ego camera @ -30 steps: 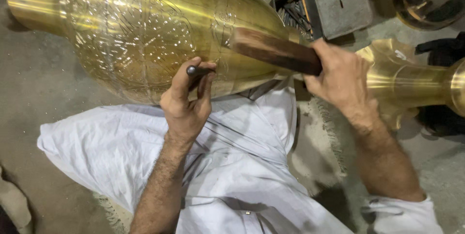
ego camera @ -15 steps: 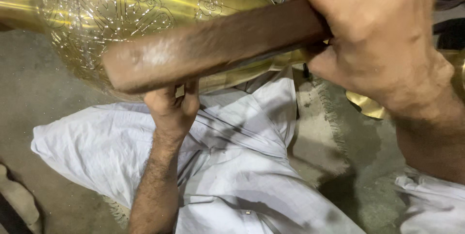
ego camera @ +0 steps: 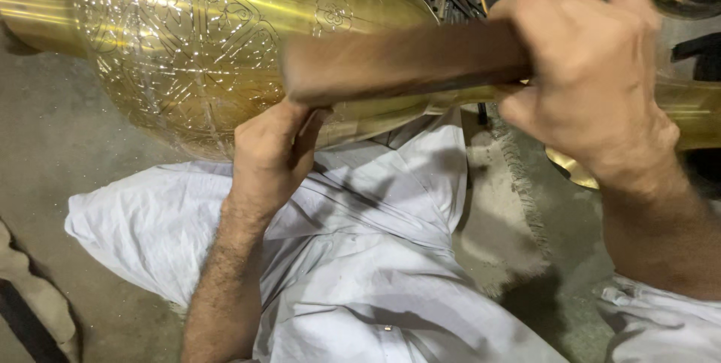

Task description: The person sits on the floor with a large brass vase resting on a cushion on their lap. They first mark guide lines on the brass with a marker, then hold a chisel against the surface and strike it with a wooden mallet to engrave decorative patterns, repositioning the chisel repeatedly along the design.

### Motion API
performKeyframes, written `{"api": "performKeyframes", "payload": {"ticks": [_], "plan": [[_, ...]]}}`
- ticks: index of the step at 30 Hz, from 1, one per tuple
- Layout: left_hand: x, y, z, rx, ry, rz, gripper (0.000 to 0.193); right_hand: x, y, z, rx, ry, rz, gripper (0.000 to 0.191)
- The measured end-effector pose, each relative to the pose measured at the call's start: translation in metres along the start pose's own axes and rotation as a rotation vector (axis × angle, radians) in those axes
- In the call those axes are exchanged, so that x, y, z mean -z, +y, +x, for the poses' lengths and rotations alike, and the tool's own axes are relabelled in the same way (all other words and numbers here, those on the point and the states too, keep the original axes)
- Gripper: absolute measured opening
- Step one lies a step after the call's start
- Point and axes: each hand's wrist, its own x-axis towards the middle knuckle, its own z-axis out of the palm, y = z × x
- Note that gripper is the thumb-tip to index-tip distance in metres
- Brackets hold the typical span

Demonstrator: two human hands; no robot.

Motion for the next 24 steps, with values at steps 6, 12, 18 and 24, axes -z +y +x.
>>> {"api": "performKeyframes", "payload": {"ticks": [6, 12, 18, 24], "plan": [[0.007, 0.002, 0.011, -0.057, -0.071, -0.008, 0.038, -0.022, 0.006, -0.015, -0.045, 0.049, 0.080, 0.034], [0.016, 0.008, 0.028, -0.044, -0.200, -0.018, 0.040, -0.085, 0.000, -0.040, -0.351, -0.151, 0.379, 0.032], [0.027, 0.008, 0.039, -0.059, -0.354, 0.047, 0.037, -0.104, -0.013, -0.061, -0.426, -0.101, 0.240, 0.032], [0.029, 0.003, 0.043, -0.128, -0.414, 0.114, 0.040, -0.059, -0.028, -0.044, -0.448, 0.123, 0.386, 0.035]]}}
